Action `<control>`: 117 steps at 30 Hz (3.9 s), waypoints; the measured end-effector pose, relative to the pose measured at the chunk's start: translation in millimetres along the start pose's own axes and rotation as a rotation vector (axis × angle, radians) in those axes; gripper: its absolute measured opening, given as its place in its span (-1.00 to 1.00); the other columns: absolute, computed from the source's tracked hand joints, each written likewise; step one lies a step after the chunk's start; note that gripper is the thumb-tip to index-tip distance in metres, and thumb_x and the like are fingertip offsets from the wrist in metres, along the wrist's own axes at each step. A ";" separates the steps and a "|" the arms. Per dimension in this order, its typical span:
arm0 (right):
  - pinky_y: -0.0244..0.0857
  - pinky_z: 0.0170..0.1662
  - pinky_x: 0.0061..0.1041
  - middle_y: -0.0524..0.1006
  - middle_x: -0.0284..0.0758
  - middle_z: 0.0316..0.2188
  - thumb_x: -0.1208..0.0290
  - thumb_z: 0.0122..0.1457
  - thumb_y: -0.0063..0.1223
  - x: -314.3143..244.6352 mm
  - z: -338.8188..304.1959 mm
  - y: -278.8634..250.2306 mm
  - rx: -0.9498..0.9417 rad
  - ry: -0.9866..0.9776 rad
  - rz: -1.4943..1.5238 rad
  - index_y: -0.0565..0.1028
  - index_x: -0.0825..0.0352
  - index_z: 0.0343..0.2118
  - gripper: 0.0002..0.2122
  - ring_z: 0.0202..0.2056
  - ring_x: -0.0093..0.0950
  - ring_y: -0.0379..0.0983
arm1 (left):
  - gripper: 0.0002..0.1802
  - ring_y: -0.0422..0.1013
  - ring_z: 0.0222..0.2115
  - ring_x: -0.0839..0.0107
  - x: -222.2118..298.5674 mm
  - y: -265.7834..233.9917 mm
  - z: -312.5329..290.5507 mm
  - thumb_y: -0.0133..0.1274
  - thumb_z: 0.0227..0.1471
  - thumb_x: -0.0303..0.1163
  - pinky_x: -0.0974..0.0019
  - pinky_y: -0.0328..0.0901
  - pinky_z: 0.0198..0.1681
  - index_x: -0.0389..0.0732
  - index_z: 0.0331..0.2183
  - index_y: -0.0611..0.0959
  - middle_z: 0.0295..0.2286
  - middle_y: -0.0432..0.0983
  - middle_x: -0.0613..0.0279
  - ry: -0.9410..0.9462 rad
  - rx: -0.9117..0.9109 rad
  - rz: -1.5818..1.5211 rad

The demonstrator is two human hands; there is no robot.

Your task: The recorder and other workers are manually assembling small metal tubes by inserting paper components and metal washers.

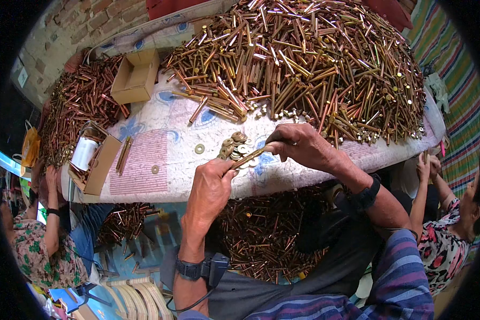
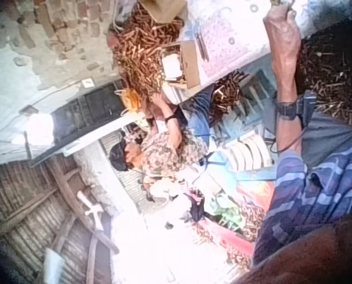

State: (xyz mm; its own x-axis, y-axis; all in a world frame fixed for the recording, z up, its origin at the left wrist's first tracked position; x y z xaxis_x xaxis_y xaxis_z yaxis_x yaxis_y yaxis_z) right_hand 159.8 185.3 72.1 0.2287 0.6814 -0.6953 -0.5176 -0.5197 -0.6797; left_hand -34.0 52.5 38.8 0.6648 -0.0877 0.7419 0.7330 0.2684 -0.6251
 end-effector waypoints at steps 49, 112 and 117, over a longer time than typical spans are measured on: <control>0.25 -0.46 -0.16 0.45 -0.10 -0.68 0.05 0.37 -0.11 4.9 -15.5 7.9 -0.223 0.284 0.057 0.50 0.41 -0.46 -0.53 -0.62 -0.14 0.40 | -0.81 0.51 -0.42 -0.03 6.3 8.6 -2.4 0.14 0.00 -0.53 0.11 0.36 -0.30 -0.36 -0.28 0.69 -0.46 0.56 -0.15 -0.044 -0.116 -0.107; 0.04 -0.63 -0.36 0.24 -0.35 -0.82 0.18 0.39 -0.08 -3.8 2.8 30.4 0.057 0.327 0.105 0.45 0.47 -0.65 -0.49 -0.72 -0.58 0.12 | -0.85 0.55 -0.40 0.01 -1.6 0.7 -5.9 0.15 -0.04 -0.57 0.12 0.39 -0.31 -0.36 -0.33 0.70 -0.44 0.60 -0.08 0.045 0.038 -0.020; 0.12 -0.60 -0.34 0.26 -0.31 -0.83 0.07 0.38 -0.10 6.2 -10.3 20.1 -0.011 0.516 0.164 0.46 0.52 -0.67 -0.41 -0.71 -0.57 0.18 | -0.83 0.54 -0.40 0.01 11.0 16.2 -4.4 0.15 -0.04 -0.60 0.12 0.38 -0.31 -0.37 -0.31 0.68 -0.43 0.59 -0.07 0.055 0.030 0.030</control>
State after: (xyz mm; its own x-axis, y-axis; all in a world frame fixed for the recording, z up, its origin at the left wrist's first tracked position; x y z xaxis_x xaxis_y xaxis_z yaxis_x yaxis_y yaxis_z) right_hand 159.3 173.8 51.8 0.5224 0.2511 -0.8149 -0.5723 -0.6052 -0.5533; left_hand -14.2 51.7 35.8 0.6937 -0.1320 0.7081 0.7088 0.2998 -0.6385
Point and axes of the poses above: each hand's wrist, its own z-axis towards the middle knuckle, its own y-axis out of the palm, x = y × z, the point moved 3 cm from there along z, towards the middle knuckle
